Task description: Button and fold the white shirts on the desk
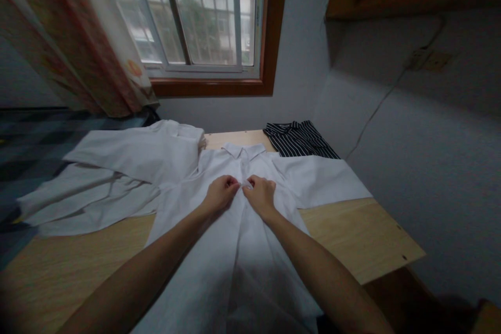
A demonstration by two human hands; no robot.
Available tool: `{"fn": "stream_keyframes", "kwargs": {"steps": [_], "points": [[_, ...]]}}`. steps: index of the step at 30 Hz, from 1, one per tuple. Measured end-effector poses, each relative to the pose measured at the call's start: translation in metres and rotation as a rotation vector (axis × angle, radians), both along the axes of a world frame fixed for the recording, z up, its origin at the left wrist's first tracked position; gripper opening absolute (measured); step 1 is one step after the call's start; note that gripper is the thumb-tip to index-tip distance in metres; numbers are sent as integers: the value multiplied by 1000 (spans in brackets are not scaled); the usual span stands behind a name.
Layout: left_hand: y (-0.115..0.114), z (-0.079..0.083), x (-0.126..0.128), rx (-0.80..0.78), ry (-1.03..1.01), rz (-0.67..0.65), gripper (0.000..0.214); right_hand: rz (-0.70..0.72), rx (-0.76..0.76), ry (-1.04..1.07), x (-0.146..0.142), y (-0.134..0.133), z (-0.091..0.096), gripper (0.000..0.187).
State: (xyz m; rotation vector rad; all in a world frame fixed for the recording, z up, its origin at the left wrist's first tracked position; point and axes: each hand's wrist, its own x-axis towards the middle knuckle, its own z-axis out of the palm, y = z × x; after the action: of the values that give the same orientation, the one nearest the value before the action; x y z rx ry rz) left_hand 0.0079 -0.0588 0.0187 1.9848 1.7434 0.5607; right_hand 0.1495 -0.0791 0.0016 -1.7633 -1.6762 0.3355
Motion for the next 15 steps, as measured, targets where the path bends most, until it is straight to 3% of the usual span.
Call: {"fn": "stream_keyframes", "kwargs": {"steps": [5, 15], "points": [[0, 0, 1, -14, -1, -9, 16, 46, 15, 16, 0, 2, -2, 12], [0, 9, 2, -104, -37, 7, 22, 165, 73, 282, 6, 3, -12, 18]]}}
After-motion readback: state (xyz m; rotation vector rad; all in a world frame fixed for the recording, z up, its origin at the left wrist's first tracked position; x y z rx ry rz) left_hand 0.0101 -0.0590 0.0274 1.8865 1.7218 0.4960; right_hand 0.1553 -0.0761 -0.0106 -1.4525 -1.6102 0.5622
